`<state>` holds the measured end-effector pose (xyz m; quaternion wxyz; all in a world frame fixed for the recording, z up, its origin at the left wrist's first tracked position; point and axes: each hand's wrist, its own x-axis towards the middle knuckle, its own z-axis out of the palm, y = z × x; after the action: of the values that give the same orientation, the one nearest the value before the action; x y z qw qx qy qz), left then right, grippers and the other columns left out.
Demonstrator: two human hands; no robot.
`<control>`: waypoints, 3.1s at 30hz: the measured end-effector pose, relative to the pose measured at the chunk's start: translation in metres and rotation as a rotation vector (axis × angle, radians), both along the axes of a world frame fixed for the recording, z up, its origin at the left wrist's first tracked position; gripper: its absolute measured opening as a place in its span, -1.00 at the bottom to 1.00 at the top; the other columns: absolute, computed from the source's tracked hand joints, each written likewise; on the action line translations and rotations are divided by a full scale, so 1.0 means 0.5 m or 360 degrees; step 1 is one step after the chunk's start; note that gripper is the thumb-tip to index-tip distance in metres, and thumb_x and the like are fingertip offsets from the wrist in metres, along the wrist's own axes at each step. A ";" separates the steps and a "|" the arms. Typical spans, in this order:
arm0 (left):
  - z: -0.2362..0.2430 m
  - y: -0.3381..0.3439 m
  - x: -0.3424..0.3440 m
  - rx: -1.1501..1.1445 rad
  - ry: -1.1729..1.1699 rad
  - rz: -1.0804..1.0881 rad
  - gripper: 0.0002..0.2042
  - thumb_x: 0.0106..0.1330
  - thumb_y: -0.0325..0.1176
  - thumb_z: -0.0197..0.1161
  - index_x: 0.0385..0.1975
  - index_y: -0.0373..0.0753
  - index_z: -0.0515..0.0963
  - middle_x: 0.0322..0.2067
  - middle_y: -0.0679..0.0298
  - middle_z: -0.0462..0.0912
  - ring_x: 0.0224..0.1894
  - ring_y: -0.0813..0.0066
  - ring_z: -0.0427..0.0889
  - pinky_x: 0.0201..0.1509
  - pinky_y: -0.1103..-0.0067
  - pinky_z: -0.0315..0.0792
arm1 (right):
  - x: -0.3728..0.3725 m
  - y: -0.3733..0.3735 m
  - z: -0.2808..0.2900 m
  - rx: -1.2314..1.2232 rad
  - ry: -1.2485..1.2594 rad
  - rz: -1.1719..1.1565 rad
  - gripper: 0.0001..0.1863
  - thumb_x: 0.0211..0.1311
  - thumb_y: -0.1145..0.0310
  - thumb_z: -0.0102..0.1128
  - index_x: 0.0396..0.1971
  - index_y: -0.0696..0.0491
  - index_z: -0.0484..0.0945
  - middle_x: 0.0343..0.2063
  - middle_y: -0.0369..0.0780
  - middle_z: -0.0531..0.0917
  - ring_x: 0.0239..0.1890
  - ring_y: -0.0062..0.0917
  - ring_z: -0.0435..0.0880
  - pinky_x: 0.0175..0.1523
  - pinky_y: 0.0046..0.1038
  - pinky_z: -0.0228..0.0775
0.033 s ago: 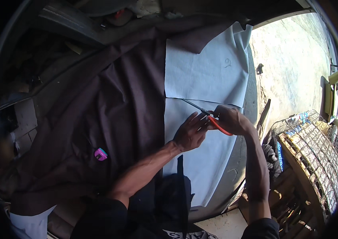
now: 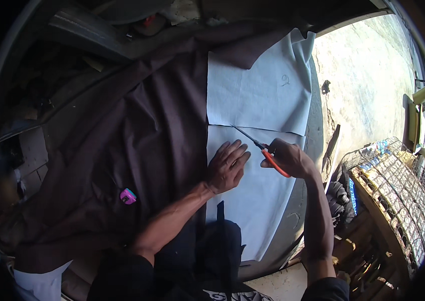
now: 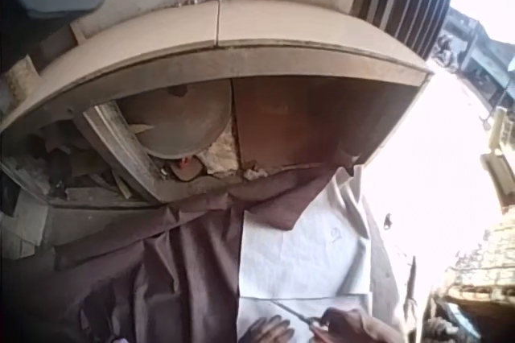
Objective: The person measures a piece of white fabric against a larger brown fabric using a tape measure and marks it with a pen. They then use a metal straightedge to draw a line and cut the fabric with shears.
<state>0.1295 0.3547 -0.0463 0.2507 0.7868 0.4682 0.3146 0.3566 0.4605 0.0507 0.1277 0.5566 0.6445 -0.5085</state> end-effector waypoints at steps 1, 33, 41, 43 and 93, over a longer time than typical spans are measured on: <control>-0.009 -0.019 -0.069 -0.0034 0.0092 0.0125 -0.55 0.35 -0.38 0.12 0.25 -0.26 0.45 0.35 0.02 0.36 0.45 0.03 0.26 0.51 0.06 0.08 | -0.011 -0.040 0.017 -0.0015 0.0052 -0.0253 -0.34 0.16 -0.17 0.43 -0.20 0.22 0.56 -0.49 -0.11 0.68 -0.41 -0.36 0.69 -0.26 -0.31 0.49; -0.035 -0.033 -0.372 -0.0333 0.0992 0.0249 -0.34 0.32 -0.08 0.14 0.47 0.07 0.24 0.54 0.16 0.03 0.58 0.00 -0.07 0.57 -0.05 -0.23 | -0.365 -0.257 -0.143 -0.0176 0.0489 -0.1503 -0.29 0.31 -0.20 0.26 0.03 0.22 0.51 -0.25 -0.12 0.66 -0.24 -0.50 0.60 -0.11 -0.41 0.46; -0.024 -0.050 -0.385 -0.0428 0.1029 0.0283 -0.33 0.39 0.01 0.10 0.51 0.17 0.12 0.57 0.29 -0.07 0.60 0.11 -0.15 0.60 -0.02 -0.28 | -0.158 -0.514 0.067 -0.0233 -0.0101 -0.1177 -0.39 0.31 -0.07 0.33 0.04 0.15 0.41 -0.16 0.01 0.68 -0.09 -0.22 0.71 0.02 -0.26 0.50; -0.019 -0.050 -0.380 -0.0470 0.1028 0.0271 -0.32 0.39 0.02 0.10 0.52 0.17 0.11 0.57 0.29 -0.08 0.60 0.13 -0.17 0.60 -0.01 -0.30 | -0.059 -0.642 0.083 -0.0262 -0.0167 -0.1278 -0.35 0.30 -0.16 0.30 -0.02 0.18 0.46 -0.22 0.03 0.70 -0.08 -0.22 0.71 0.05 -0.24 0.49; 0.086 -0.339 0.239 -0.0494 0.0213 -0.0613 -0.38 0.49 0.03 0.03 0.40 -0.27 0.28 0.40 -0.01 0.29 0.45 0.01 0.26 0.48 0.27 0.20 | 0.239 -1.123 0.150 0.0889 -0.0447 -0.1614 -0.54 0.29 0.26 0.29 0.13 0.14 0.52 -0.01 0.01 0.62 -0.02 -0.11 0.65 0.12 -0.18 0.48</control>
<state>0.2492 0.1853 -0.0035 0.3924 0.8326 0.3678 0.1326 0.4764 -0.1010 0.1255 -0.1984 0.8693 0.3846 -0.2388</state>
